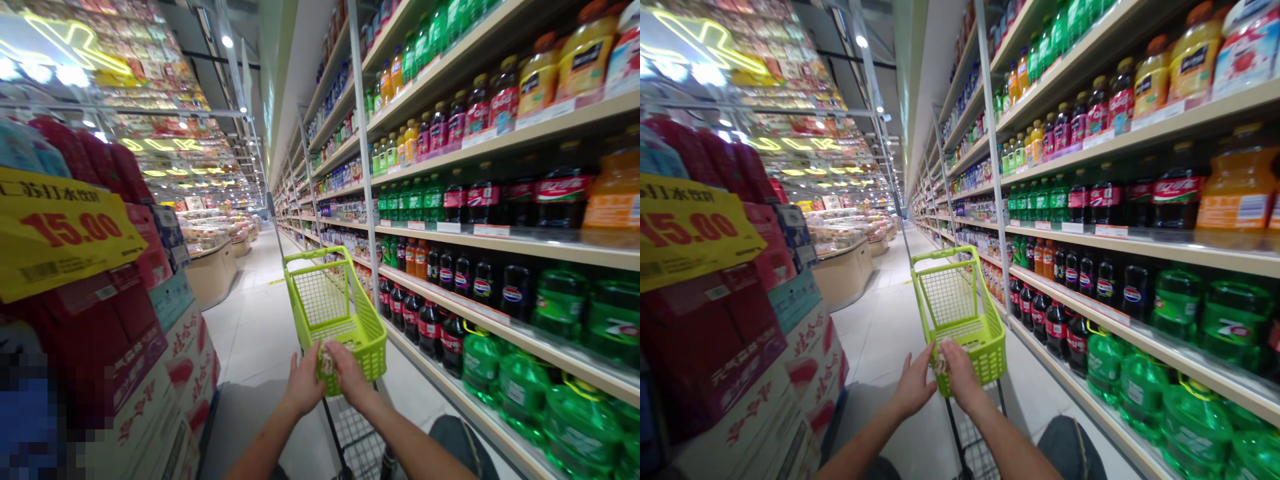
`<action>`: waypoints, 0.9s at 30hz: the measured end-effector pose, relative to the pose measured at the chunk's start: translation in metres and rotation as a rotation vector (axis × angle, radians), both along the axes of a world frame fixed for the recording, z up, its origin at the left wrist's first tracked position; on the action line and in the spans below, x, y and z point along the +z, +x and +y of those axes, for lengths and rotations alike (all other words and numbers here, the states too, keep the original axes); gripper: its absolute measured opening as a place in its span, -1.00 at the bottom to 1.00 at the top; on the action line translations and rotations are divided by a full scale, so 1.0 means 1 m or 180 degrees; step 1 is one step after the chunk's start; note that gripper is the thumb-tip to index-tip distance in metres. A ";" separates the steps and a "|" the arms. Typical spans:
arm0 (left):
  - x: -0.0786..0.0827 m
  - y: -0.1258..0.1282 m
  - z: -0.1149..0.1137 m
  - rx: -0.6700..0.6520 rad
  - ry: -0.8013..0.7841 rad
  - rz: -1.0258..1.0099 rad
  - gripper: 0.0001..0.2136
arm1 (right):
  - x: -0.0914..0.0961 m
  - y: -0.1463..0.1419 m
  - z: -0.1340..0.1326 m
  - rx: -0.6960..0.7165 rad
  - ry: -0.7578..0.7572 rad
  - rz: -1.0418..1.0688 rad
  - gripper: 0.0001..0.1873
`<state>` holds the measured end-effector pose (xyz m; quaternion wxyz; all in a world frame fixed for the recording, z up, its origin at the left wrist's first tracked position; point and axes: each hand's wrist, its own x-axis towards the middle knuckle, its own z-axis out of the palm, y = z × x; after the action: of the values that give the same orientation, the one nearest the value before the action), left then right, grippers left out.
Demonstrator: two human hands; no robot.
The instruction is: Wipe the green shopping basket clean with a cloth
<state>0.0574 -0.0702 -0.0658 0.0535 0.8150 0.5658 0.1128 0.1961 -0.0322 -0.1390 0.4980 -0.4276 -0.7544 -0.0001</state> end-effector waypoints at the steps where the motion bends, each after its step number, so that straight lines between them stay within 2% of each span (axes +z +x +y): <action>1: 0.004 0.005 0.002 0.0056 0.0022 -0.0181 -0.30 | 0.002 -0.008 -0.002 0.0180 -0.0002 0.0066 -0.45; 3: 0.010 0.018 0.006 0.0077 -0.0055 -0.0369 -0.40 | 0.007 -0.008 -0.005 0.0313 -0.0150 0.0030 -0.31; 6: 0.007 0.041 0.012 0.0105 -0.0194 -0.0347 -0.53 | 0.015 0.021 -0.011 -0.0021 -0.0658 -0.0360 -0.20; 8: 0.000 0.054 0.016 0.0201 -0.0003 -0.0199 -0.62 | 0.017 0.041 -0.014 -0.0290 -0.0956 -0.0648 -0.18; 10: -0.006 0.060 0.018 0.0246 0.0279 -0.0031 -0.69 | 0.016 0.056 -0.017 -0.0408 -0.1051 -0.0827 -0.17; 12: -0.010 0.053 0.021 0.0131 0.0435 0.0104 -0.73 | 0.012 0.064 -0.017 -0.0445 -0.0965 -0.0881 -0.18; 16: -0.007 0.014 0.021 -0.0370 0.0635 0.0220 -0.71 | 0.003 0.075 -0.016 -0.0460 -0.0767 -0.0810 -0.22; 18: -0.007 0.003 0.020 -0.0516 0.0723 0.0251 -0.70 | -0.001 0.079 -0.015 -0.0489 -0.0727 -0.0682 -0.22; 20: -0.010 0.007 0.019 -0.0642 0.0738 0.0289 -0.71 | -0.004 0.079 -0.014 -0.0558 -0.0714 -0.0511 -0.21; 23: -0.014 0.029 0.020 -0.0947 0.0715 0.0362 -0.73 | -0.006 0.079 -0.012 -0.0572 -0.0716 -0.0379 -0.21; 25: -0.012 0.039 0.023 -0.1045 0.0700 0.0406 -0.72 | -0.006 0.080 -0.011 -0.0532 -0.0719 -0.0356 -0.23; 27: -0.007 0.039 0.025 -0.1036 0.0673 0.0429 -0.73 | -0.004 0.081 -0.011 -0.0492 -0.0739 -0.0343 -0.27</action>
<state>0.0959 -0.0448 -0.0728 -0.0528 0.9025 0.4140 0.1066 0.2775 -0.0431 -0.1430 0.4025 -0.5386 -0.7398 0.0258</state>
